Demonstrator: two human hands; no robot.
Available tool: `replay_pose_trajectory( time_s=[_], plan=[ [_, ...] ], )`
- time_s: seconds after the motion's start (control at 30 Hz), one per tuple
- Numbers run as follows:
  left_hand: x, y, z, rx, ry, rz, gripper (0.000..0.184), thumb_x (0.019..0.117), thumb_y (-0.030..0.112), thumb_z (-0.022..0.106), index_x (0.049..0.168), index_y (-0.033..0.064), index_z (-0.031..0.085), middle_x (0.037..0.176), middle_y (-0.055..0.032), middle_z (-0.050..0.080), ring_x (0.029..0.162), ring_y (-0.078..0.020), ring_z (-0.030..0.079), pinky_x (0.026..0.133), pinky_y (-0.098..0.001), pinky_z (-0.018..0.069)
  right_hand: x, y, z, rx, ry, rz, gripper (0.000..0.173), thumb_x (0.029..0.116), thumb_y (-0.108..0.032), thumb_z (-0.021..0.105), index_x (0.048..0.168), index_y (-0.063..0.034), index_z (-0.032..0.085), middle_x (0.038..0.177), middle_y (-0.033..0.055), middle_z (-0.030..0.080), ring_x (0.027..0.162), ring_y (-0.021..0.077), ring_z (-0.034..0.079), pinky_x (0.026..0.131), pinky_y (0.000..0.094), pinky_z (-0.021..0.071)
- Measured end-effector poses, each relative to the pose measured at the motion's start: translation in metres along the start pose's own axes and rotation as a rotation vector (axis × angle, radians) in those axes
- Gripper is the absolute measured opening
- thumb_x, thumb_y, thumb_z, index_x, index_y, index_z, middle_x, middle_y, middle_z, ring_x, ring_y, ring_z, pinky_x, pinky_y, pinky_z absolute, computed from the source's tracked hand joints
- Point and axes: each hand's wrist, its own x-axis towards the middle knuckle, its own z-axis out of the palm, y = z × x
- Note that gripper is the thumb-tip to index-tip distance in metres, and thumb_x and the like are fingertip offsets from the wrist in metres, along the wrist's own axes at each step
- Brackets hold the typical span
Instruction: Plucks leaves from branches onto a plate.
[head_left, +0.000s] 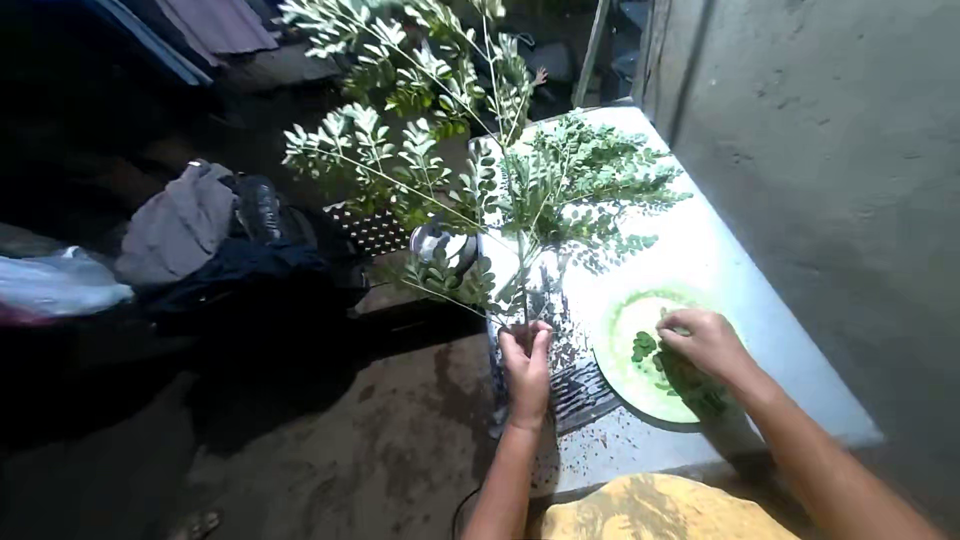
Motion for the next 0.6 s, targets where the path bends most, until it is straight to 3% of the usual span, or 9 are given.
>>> replay_pose_trajectory(
  time_s=[0.03,0.1,0.2,0.3,0.33,0.4,0.47,0.53,0.6],
  plan=[
    [0.0,-0.002,-0.003,0.032,-0.008,0.01,0.026,0.0946,-0.002,0.055,0.115,-0.01,0.042,0.097,-0.0051,0.065,0.091,-0.0017,0.064,0.081,-0.019,0.0522,-0.001,0.001,-0.001,-0.094,-0.039,-0.032,0.016,0.0909,-0.002,0.066,0.1,-0.0012,0.079,0.115,0.0206,0.073,0.114,0.0425,0.063,0.1,0.0614,0.0452],
    [0.0,-0.004,-0.005,0.068,-0.017,0.005,0.027,0.0946,-0.001,0.054,0.116,-0.0114,0.042,0.099,-0.0066,0.066,0.092,-0.0017,0.063,0.081,-0.0184,0.0514,-0.003,-0.005,0.001,-0.203,-0.083,-0.043,0.017,0.0889,0.001,0.067,0.1,-0.0039,0.08,0.123,0.0222,0.069,0.122,0.0482,0.057,0.103,0.0678,0.038],
    [-0.003,-0.003,-0.005,0.072,-0.019,-0.025,0.032,0.0923,-0.001,0.058,0.119,-0.0122,0.042,0.099,-0.0081,0.065,0.092,-0.0028,0.063,0.081,-0.0185,0.0517,0.0,-0.018,0.009,-0.29,-0.079,-0.081,0.013,0.0908,-0.013,0.073,0.097,-0.0057,0.081,0.108,0.0199,0.074,0.109,0.0456,0.063,0.096,0.0657,0.0411],
    [-0.007,0.001,-0.003,0.063,-0.024,-0.026,0.033,0.0904,0.002,0.062,0.114,-0.0105,0.044,0.096,-0.0065,0.064,0.09,-0.0026,0.063,0.082,-0.0179,0.052,0.007,-0.034,0.016,-0.197,-0.115,-0.125,0.026,0.0935,-0.027,0.073,0.1,-0.0031,0.08,0.105,0.0209,0.073,0.106,0.0447,0.064,0.096,0.0647,0.0424],
    [-0.009,0.003,-0.002,0.07,-0.03,-0.025,0.033,0.0915,0.004,0.063,0.114,-0.0112,0.045,0.096,-0.0066,0.063,0.09,-0.0021,0.063,0.082,-0.0175,0.0518,0.009,-0.041,0.019,-0.093,-0.132,-0.128,0.027,0.0965,-0.026,0.069,0.104,-0.0014,0.078,0.107,0.021,0.073,0.106,0.042,0.065,0.097,0.0617,0.0446],
    [-0.016,0.006,0.001,0.09,-0.064,-0.022,0.033,0.0943,0.007,0.062,0.115,-0.0139,0.047,0.098,-0.0087,0.061,0.09,-0.0017,0.061,0.081,-0.0176,0.0511,0.015,-0.059,0.025,0.228,-0.194,-0.034,0.03,0.1021,-0.024,0.061,0.116,-0.0001,0.074,0.108,0.0141,0.074,0.098,0.0229,0.069,0.092,0.0421,0.0537],
    [-0.026,0.007,0.005,0.08,-0.121,0.001,0.03,0.095,0.005,0.061,0.114,-0.0141,0.047,0.1,-0.01,0.064,0.094,-0.0018,0.063,0.086,-0.019,0.0524,0.022,-0.076,0.03,0.614,-0.26,0.167,0.028,0.1045,-0.023,0.059,0.118,-0.0004,0.07,0.095,0.0033,0.072,0.074,0.0049,0.063,0.069,0.0229,0.0522],
    [-0.035,0.004,0.009,0.059,-0.18,0.025,0.027,0.0953,0.003,0.058,0.114,-0.0137,0.048,0.101,-0.0091,0.066,0.095,-0.0024,0.065,0.089,-0.021,0.0541,0.03,-0.084,0.031,0.87,-0.291,0.352,0.025,0.1049,-0.022,0.059,0.115,-0.0002,0.067,0.081,-0.0015,0.066,0.058,0.002,0.054,0.054,0.0195,0.0455],
    [-0.041,0.002,0.01,0.052,-0.205,0.035,0.025,0.096,0.003,0.057,0.112,-0.0141,0.049,0.099,-0.0081,0.066,0.095,-0.0018,0.065,0.089,-0.0205,0.054,0.034,-0.086,0.03,0.983,-0.268,0.461,0.018,0.1034,-0.016,0.06,0.111,-0.0005,0.065,0.072,-0.0025,0.06,0.052,0.0033,0.049,0.049,0.0197,0.0422]
  ],
)
